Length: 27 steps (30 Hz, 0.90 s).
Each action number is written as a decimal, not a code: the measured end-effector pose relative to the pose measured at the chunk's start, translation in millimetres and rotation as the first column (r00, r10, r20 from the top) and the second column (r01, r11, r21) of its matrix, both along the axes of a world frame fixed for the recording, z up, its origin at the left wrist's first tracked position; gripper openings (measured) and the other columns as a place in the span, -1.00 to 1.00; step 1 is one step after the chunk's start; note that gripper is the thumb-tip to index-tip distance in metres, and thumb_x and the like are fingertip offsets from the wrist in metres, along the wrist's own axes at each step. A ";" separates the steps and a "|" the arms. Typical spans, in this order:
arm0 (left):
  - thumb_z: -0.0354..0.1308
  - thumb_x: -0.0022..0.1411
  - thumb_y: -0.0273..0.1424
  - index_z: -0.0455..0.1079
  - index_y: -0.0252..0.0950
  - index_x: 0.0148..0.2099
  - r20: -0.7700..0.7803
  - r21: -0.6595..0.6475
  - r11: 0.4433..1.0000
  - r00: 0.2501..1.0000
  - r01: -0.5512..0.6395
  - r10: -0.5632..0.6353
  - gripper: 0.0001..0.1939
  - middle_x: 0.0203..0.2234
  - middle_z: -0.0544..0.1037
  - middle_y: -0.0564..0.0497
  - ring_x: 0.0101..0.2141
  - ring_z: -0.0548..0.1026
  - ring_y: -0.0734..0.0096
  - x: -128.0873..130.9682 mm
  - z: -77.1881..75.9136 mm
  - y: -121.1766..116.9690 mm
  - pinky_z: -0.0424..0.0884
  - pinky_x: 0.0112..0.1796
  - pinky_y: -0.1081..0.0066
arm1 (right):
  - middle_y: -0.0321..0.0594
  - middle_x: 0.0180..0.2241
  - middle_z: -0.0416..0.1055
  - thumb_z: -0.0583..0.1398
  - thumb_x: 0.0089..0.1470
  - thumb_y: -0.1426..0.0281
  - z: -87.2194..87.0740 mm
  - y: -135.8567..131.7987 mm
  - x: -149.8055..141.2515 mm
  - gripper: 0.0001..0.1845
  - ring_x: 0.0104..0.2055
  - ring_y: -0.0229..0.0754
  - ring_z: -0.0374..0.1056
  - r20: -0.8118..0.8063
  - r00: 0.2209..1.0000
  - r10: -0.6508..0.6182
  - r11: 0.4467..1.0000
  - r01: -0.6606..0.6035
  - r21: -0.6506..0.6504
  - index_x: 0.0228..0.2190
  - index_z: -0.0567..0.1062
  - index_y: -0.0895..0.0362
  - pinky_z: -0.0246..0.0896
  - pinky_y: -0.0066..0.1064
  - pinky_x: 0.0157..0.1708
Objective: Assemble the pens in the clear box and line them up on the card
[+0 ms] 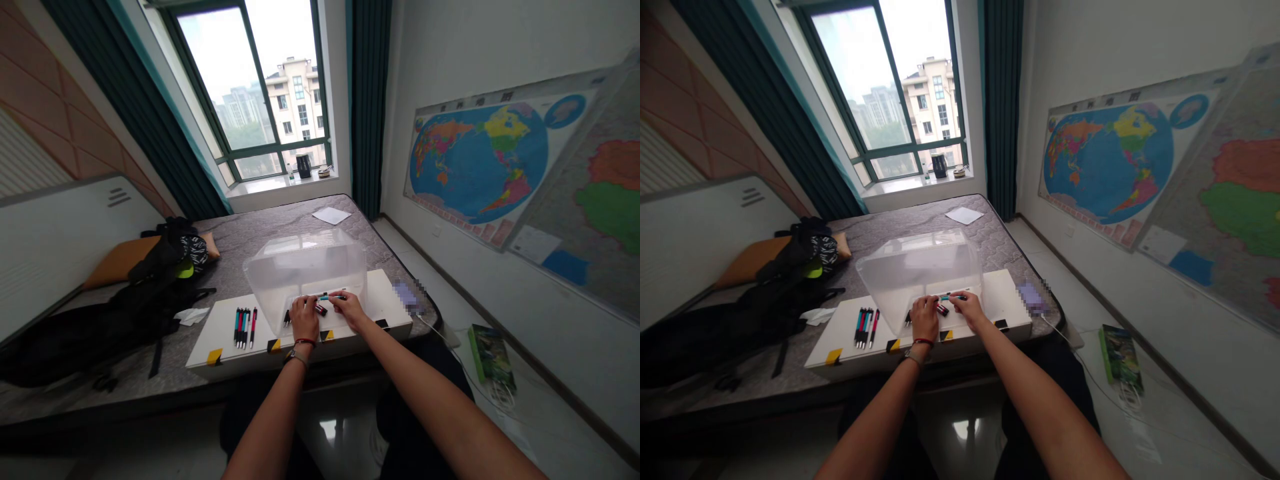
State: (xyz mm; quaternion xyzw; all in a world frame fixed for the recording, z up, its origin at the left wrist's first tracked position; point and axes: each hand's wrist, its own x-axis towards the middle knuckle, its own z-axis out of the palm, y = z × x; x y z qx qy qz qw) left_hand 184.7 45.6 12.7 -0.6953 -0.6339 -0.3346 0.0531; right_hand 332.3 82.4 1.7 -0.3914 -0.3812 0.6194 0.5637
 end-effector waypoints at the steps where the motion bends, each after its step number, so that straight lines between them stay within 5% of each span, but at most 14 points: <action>1: -0.05 0.33 -0.41 0.41 -0.14 -0.06 -0.004 -0.003 1.000 1.000 0.011 -0.011 -0.76 -0.15 0.44 -0.10 -0.04 0.30 0.15 0.0 0.3 -0.1 0.20 -0.08 0.20 | -0.38 -0.64 0.30 0.40 -0.31 0.23 -1.3 0.6 -0.1 -0.58 -0.61 -0.38 0.13 0.020 1.000 0.013 1.000 -0.013 0.008 -0.39 0.53 0.24 0.03 -0.49 -0.58; 10: -0.02 0.32 -0.37 0.42 -0.15 -0.04 0.044 -0.020 0.997 0.996 0.073 -0.072 -0.75 -0.16 0.52 -0.08 -0.02 0.32 0.14 -4.2 -9.2 4.8 0.22 -0.02 0.17 | -0.32 -0.59 0.35 0.39 -0.25 0.15 -7.3 4.5 -0.4 -0.57 -0.58 -0.37 0.18 0.021 0.999 0.049 0.999 -0.049 0.006 -0.42 0.52 0.23 0.09 -0.50 -0.58; 22: 0.04 0.30 -0.29 0.43 -0.16 0.02 0.109 -0.010 0.995 0.989 0.100 -0.099 -0.71 -0.22 0.54 -0.07 -0.13 0.39 0.23 -7.5 -16.2 7.9 0.31 -0.06 0.23 | -0.25 -0.65 0.37 0.36 -0.15 0.11 -6.8 21.0 -13.5 -0.58 -0.67 -0.37 0.23 0.060 0.997 -0.039 0.972 0.052 -0.230 -0.60 0.39 0.20 0.24 -0.51 -0.64; 27: 0.02 0.30 -0.31 0.42 -0.15 0.03 0.116 -0.005 0.993 0.986 0.118 -0.117 -0.70 -0.21 0.55 -0.06 -0.15 0.39 0.24 -8.6 -18.0 8.6 0.32 -0.07 0.24 | -0.27 -0.70 0.33 0.34 -0.15 0.07 -10.0 24.7 -22.6 -0.56 -0.72 -0.34 0.22 0.182 0.973 -0.139 0.959 0.178 -0.219 -0.60 0.35 0.16 0.17 -0.53 -0.75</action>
